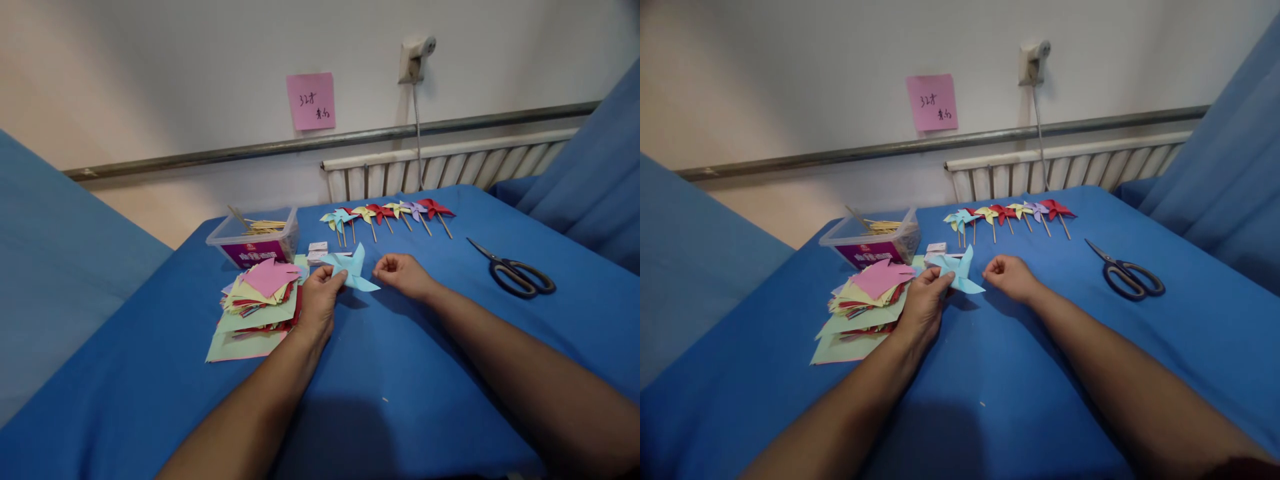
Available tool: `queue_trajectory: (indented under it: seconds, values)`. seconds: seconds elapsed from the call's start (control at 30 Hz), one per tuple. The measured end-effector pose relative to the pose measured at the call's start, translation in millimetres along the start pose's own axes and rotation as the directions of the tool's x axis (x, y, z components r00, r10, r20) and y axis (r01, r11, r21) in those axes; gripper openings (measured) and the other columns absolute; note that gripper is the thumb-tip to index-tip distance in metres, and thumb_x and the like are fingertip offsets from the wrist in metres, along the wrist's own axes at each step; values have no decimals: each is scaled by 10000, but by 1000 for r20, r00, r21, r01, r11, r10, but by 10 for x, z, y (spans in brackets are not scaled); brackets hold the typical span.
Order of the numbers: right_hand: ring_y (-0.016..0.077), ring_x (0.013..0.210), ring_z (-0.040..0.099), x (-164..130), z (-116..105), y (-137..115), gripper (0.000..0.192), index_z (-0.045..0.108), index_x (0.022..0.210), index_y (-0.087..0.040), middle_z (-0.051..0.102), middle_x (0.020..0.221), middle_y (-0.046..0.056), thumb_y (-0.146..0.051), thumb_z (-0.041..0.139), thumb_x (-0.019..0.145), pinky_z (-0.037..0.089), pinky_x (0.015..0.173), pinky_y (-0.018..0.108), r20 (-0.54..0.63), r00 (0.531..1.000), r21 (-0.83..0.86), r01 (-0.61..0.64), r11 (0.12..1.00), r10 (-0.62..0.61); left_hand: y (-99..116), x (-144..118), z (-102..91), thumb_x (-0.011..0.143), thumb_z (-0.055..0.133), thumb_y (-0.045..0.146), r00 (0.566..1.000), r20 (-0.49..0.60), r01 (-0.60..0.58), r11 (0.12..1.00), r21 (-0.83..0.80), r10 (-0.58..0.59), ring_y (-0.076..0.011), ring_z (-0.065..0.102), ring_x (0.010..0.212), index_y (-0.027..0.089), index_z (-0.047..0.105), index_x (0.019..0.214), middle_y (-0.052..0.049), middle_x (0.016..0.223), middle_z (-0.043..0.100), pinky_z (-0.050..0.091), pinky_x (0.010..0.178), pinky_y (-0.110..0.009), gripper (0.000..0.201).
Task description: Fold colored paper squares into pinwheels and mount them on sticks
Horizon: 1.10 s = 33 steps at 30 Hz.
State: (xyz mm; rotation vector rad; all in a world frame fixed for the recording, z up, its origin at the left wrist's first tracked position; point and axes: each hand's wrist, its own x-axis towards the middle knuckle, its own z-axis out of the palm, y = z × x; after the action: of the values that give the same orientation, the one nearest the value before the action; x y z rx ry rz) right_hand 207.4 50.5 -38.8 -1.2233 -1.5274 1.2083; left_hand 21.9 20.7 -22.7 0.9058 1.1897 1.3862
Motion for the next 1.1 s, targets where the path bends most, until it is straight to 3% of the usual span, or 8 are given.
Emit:
queue_trajectory:
  seconds: [0.13,0.27,0.47,0.73,1.1]
  values:
    - [98,511,505,-74,68,-208,296,585,692,-177,571,562,-35,-437,721,649,423,518,231,-138,988,187,98,977,-73,-2,1,7,590,793,321,999,-32,-40,998,39,41,-101,513,550,166,634,711,26,628,612,400,581,-236,253]
    - [100,515,511,-201,227,-327,304,593,706,-181,595,585,-26,-448,731,665,430,515,236,-139,981,250,170,953,-139,-3,-16,18,600,784,303,986,-59,-145,980,139,154,-103,509,566,171,649,717,30,641,613,398,594,-234,222]
    - [108,547,528,-260,418,-223,233,604,737,-184,616,623,-17,-397,697,731,416,516,234,-169,970,162,205,965,-177,-25,-47,41,599,779,280,976,-63,-196,963,186,210,-116,534,620,175,651,729,19,686,628,409,631,-240,211]
    - [113,564,551,-281,392,-215,174,631,780,-182,648,662,-9,-352,662,782,421,543,239,-209,939,6,281,960,-274,20,-125,101,605,778,258,977,-25,-208,970,130,213,-119,538,626,179,633,707,19,683,627,415,641,-244,194]
    - [112,569,548,-298,391,-239,148,632,783,-185,653,672,-7,-330,660,785,419,549,239,-235,933,3,281,960,-272,67,-160,109,594,779,237,976,9,-218,968,124,219,-118,535,620,179,634,682,22,665,618,409,619,-238,180]
